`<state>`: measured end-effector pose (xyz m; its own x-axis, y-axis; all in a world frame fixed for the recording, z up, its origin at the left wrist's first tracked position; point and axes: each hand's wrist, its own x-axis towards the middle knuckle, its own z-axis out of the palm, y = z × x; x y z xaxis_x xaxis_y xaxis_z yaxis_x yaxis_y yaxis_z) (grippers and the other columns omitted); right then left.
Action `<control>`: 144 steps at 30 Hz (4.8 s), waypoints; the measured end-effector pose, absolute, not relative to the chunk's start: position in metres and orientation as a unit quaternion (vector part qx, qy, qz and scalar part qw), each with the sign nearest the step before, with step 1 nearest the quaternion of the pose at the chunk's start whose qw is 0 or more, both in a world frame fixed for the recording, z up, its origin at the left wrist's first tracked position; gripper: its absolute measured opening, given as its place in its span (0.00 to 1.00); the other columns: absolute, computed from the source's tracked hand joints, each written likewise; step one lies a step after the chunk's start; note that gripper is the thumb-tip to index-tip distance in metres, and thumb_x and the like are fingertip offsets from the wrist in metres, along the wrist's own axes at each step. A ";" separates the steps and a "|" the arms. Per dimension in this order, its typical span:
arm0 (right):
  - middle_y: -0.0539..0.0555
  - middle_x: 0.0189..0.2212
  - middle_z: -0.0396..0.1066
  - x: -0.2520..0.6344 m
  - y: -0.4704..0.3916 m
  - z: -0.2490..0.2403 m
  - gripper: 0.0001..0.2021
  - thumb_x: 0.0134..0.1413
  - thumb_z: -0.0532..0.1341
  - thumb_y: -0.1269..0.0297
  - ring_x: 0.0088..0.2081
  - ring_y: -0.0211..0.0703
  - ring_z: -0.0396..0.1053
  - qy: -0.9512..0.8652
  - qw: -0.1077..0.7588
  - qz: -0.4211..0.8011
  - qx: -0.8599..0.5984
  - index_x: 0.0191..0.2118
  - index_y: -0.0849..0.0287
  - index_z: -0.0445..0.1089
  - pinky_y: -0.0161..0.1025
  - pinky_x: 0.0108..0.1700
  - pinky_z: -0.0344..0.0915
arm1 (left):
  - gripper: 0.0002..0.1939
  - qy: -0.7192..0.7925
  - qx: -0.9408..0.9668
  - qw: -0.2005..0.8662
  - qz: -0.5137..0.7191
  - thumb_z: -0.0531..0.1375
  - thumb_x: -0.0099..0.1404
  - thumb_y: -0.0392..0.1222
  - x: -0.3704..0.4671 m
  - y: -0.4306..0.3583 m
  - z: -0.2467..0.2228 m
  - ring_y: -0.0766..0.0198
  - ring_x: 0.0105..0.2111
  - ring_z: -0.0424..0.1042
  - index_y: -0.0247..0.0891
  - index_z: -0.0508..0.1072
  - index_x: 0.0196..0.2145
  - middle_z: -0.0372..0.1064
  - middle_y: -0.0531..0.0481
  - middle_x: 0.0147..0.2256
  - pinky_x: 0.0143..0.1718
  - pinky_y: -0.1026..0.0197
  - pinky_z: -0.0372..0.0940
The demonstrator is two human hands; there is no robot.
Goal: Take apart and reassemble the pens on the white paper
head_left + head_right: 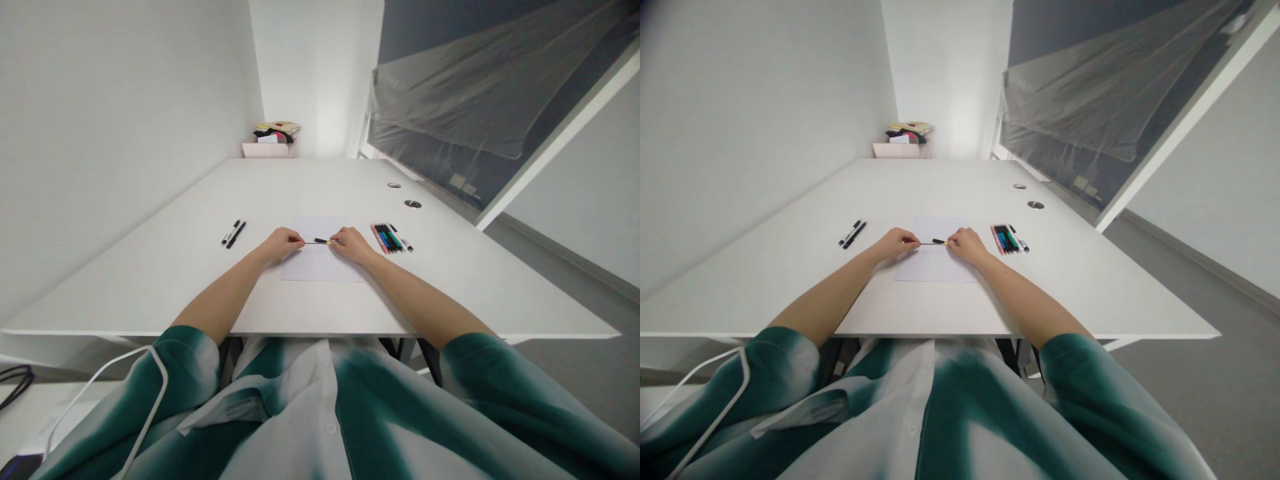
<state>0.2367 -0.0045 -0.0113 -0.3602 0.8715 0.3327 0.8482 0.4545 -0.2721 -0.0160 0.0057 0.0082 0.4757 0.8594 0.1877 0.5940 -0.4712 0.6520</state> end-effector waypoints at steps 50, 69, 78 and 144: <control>0.54 0.33 0.74 0.233 -0.026 0.002 0.10 0.50 0.56 0.69 0.33 0.42 0.67 -0.848 0.272 0.099 -0.443 0.39 0.60 0.70 0.36 0.38 0.61 | 0.13 0.423 0.731 0.399 0.357 0.64 0.57 0.49 0.003 -0.009 0.007 0.69 0.22 0.64 0.36 0.70 0.30 0.67 0.53 0.22 0.26 0.64 0.56; 0.54 0.32 0.74 0.234 -0.024 -0.003 0.08 0.51 0.57 0.67 0.33 0.43 0.68 -0.826 0.308 0.093 -0.462 0.38 0.59 0.70 0.37 0.37 0.60 | 0.14 0.405 0.620 0.529 0.415 0.67 0.53 0.43 0.003 -0.005 -0.002 0.65 0.32 0.72 0.33 0.71 0.35 0.77 0.43 0.32 0.42 0.56 0.65; 0.55 0.34 0.75 0.235 -0.025 0.000 0.08 0.52 0.57 0.67 0.35 0.44 0.69 -0.830 0.293 0.085 -0.467 0.38 0.59 0.70 0.37 0.38 0.60 | 0.12 0.421 0.629 0.503 0.416 0.67 0.51 0.41 0.001 -0.002 -0.003 0.66 0.30 0.70 0.33 0.74 0.33 0.74 0.48 0.29 0.39 0.58 0.65; 0.56 0.36 0.75 0.227 -0.029 0.002 0.08 0.55 0.58 0.69 0.37 0.45 0.69 -0.846 0.246 0.048 -0.471 0.40 0.60 0.72 0.37 0.39 0.60 | 0.13 0.413 0.669 0.479 0.391 0.67 0.48 0.42 0.006 -0.005 -0.005 0.65 0.29 0.69 0.33 0.75 0.32 0.73 0.49 0.28 0.34 0.60 0.60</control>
<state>0.2267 -0.0285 0.0023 -0.4359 0.8200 0.3708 0.7732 0.5521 -0.3121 0.0058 -0.0051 -0.0046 0.3544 0.9264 0.1274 0.1779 -0.2006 0.9634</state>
